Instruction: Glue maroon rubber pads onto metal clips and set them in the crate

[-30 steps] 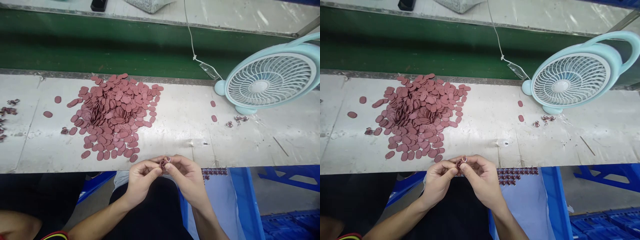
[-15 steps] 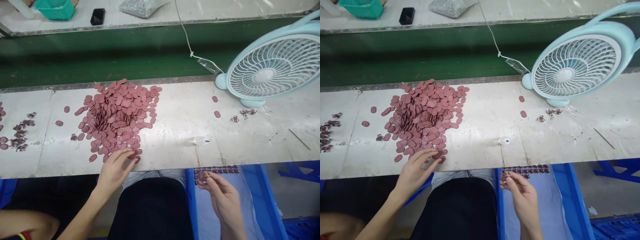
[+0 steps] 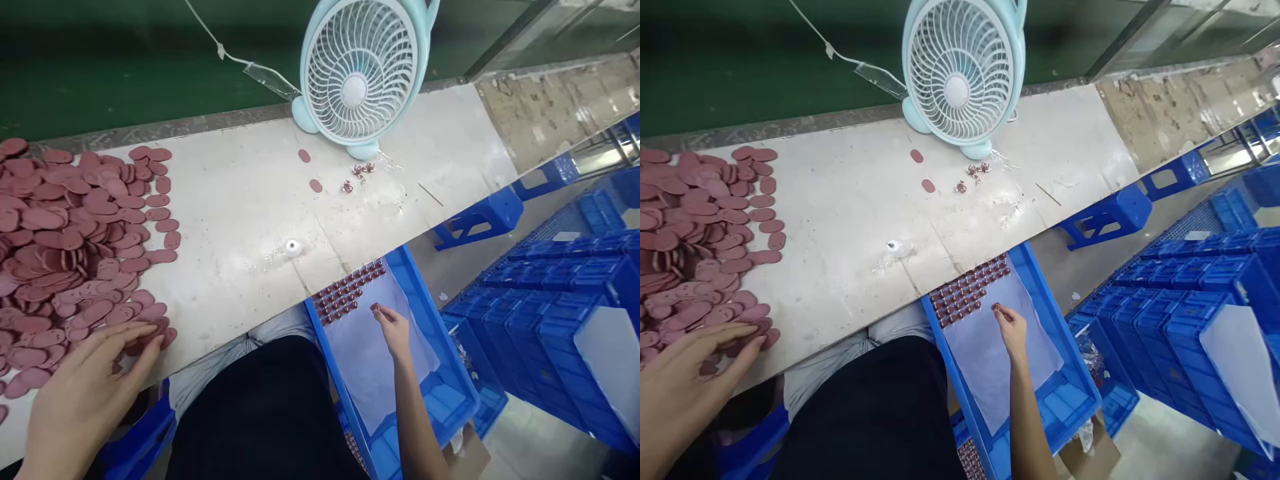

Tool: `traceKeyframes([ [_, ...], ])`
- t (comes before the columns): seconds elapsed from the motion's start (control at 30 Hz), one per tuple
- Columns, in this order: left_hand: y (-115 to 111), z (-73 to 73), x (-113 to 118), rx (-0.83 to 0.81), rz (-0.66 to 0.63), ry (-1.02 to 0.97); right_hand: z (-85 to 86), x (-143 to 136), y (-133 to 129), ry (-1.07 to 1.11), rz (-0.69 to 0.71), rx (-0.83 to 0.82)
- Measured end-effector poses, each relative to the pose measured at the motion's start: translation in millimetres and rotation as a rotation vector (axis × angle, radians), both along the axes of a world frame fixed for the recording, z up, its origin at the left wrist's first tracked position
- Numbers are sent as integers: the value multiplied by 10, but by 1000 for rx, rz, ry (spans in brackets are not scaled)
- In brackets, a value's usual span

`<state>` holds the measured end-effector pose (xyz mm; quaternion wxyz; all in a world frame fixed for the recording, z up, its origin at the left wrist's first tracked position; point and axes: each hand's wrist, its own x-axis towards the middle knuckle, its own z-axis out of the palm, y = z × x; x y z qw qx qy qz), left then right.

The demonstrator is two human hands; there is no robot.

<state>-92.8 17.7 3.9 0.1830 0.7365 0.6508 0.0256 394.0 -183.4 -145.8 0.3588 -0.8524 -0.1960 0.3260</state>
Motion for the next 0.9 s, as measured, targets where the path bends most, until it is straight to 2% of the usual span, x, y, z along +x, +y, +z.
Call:
traceKeyframes([
  [0.13, -4, 38, 3, 33, -26, 44, -412, 90, 11, -71, 101, -111],
  [0.27, -15, -18, -41, 109, -6, 40, -622, 111, -10, -148, 223, -155],
  [0.47, -20, -108, -66, 119, 15, -51, -814, 109, -97, -253, 305, -139],
  [0.63, -37, -51, -31, 115, 63, -56, -930, 115, -100, -310, 304, -123],
  [0.73, -45, -25, -16, 110, 88, -19, -957, 124, -81, -322, 308, -120],
  [0.9, -21, -88, -61, 129, 17, -91, -930, 122, -47, -323, 323, -112],
])
